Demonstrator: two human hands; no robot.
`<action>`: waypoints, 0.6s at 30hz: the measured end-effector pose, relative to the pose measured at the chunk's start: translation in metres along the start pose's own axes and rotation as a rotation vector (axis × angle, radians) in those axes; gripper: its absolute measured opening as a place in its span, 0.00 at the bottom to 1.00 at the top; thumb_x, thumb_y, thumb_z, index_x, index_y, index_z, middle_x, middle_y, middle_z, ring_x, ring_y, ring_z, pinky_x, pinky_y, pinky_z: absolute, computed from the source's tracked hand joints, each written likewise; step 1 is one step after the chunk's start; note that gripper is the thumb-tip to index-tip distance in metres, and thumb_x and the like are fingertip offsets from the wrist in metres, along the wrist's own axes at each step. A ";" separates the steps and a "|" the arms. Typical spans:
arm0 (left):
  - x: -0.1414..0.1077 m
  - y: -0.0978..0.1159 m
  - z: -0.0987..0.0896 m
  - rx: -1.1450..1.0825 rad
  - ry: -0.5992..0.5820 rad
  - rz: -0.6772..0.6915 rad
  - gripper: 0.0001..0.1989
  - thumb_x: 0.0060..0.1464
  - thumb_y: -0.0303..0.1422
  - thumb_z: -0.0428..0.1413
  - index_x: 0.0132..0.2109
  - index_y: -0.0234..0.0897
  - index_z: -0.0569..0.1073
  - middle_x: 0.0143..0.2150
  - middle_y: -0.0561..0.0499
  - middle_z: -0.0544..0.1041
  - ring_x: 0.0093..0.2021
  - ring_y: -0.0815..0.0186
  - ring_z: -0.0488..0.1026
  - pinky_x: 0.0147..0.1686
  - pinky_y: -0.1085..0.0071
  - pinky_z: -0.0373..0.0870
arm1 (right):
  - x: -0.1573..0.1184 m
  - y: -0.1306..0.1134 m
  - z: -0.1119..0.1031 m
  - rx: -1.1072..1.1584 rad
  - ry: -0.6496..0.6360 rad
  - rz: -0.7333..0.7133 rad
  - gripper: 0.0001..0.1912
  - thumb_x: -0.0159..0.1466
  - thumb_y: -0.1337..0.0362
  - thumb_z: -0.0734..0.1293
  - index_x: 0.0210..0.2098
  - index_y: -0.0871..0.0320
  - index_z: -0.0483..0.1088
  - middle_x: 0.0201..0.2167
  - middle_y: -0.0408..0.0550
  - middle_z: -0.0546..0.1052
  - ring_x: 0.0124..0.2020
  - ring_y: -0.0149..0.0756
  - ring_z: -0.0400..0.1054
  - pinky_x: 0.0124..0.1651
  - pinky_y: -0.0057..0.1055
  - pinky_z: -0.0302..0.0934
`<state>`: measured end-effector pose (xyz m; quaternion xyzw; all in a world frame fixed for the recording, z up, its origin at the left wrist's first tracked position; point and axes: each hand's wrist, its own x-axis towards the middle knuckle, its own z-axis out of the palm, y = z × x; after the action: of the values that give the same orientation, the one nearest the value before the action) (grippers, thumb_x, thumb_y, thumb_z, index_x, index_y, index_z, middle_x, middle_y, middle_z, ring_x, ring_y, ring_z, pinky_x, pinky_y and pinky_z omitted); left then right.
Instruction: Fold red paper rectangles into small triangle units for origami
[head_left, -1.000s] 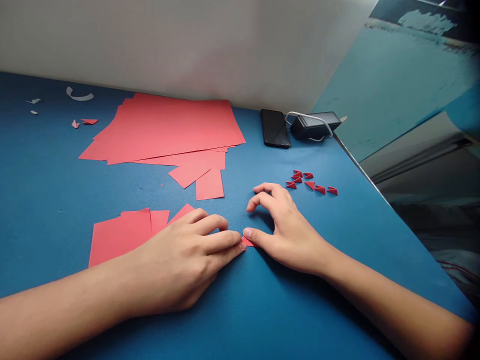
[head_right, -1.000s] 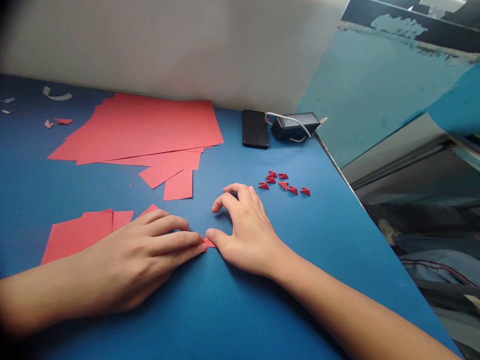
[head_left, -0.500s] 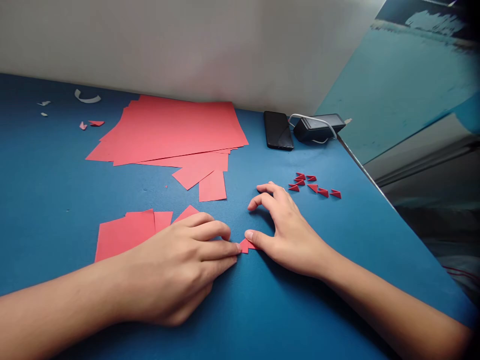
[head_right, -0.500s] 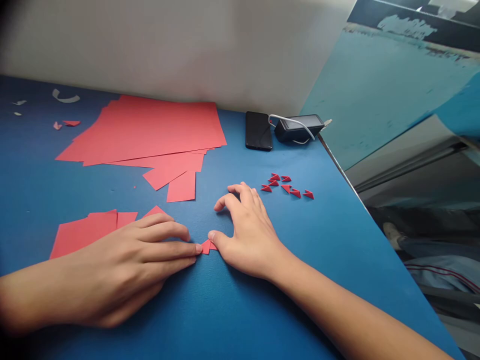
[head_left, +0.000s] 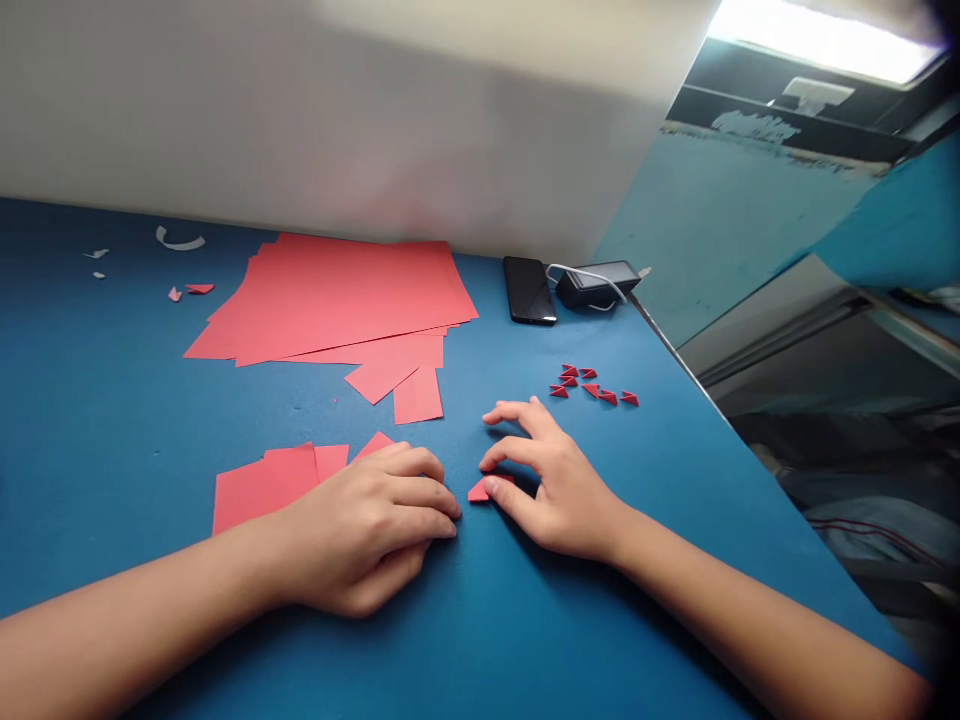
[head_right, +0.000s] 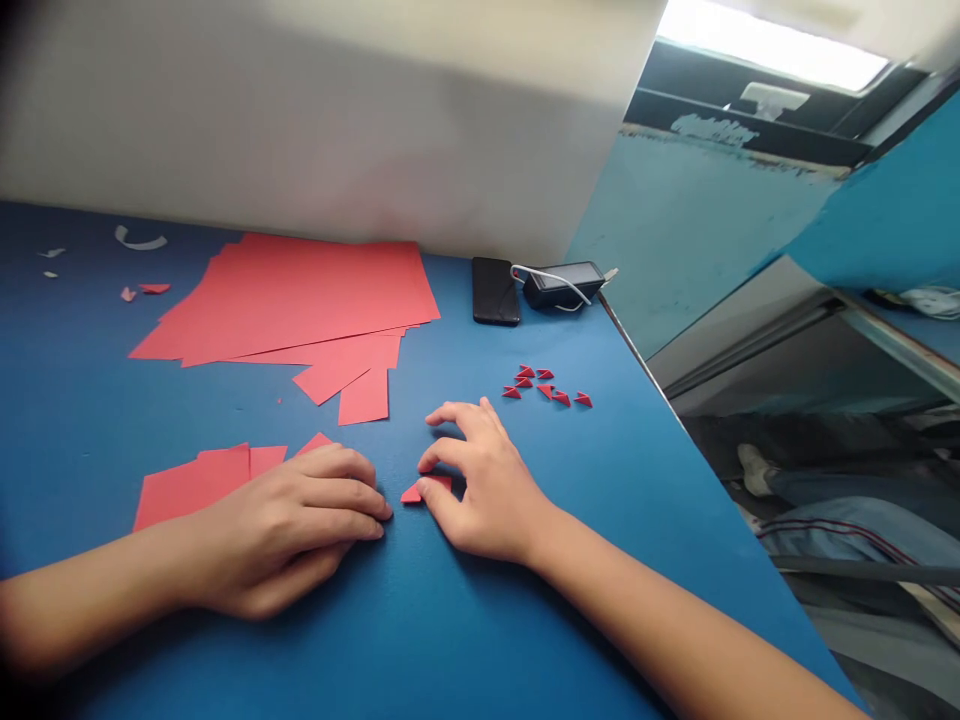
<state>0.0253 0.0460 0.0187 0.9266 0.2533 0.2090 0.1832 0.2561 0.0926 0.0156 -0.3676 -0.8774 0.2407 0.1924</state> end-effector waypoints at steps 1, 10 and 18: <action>-0.001 0.001 0.000 0.015 0.000 0.008 0.16 0.50 0.19 0.50 0.45 0.36 0.72 0.44 0.47 0.78 0.44 0.59 0.68 0.44 0.62 0.66 | -0.002 0.000 0.001 -0.018 -0.003 -0.015 0.04 0.59 0.67 0.67 0.34 0.55 0.71 0.51 0.50 0.67 0.55 0.42 0.62 0.66 0.54 0.35; -0.003 0.003 0.011 0.245 0.316 -0.232 0.12 0.59 0.33 0.52 0.48 0.34 0.72 0.41 0.44 0.77 0.40 0.57 0.69 0.39 0.61 0.63 | -0.008 -0.028 -0.005 -0.025 -0.048 0.034 0.02 0.63 0.67 0.65 0.33 0.56 0.68 0.38 0.47 0.73 0.43 0.38 0.66 0.51 0.39 0.58; 0.000 -0.009 -0.013 -0.135 0.485 -0.497 0.08 0.59 0.33 0.53 0.37 0.38 0.76 0.31 0.52 0.78 0.31 0.67 0.71 0.32 0.72 0.62 | 0.041 -0.065 0.004 0.247 0.123 0.125 0.06 0.66 0.69 0.61 0.34 0.57 0.69 0.34 0.44 0.74 0.36 0.33 0.67 0.40 0.29 0.59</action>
<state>0.0155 0.0562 0.0253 0.7460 0.4928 0.3880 0.2238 0.1917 0.0818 0.0553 -0.4091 -0.8031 0.3355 0.2741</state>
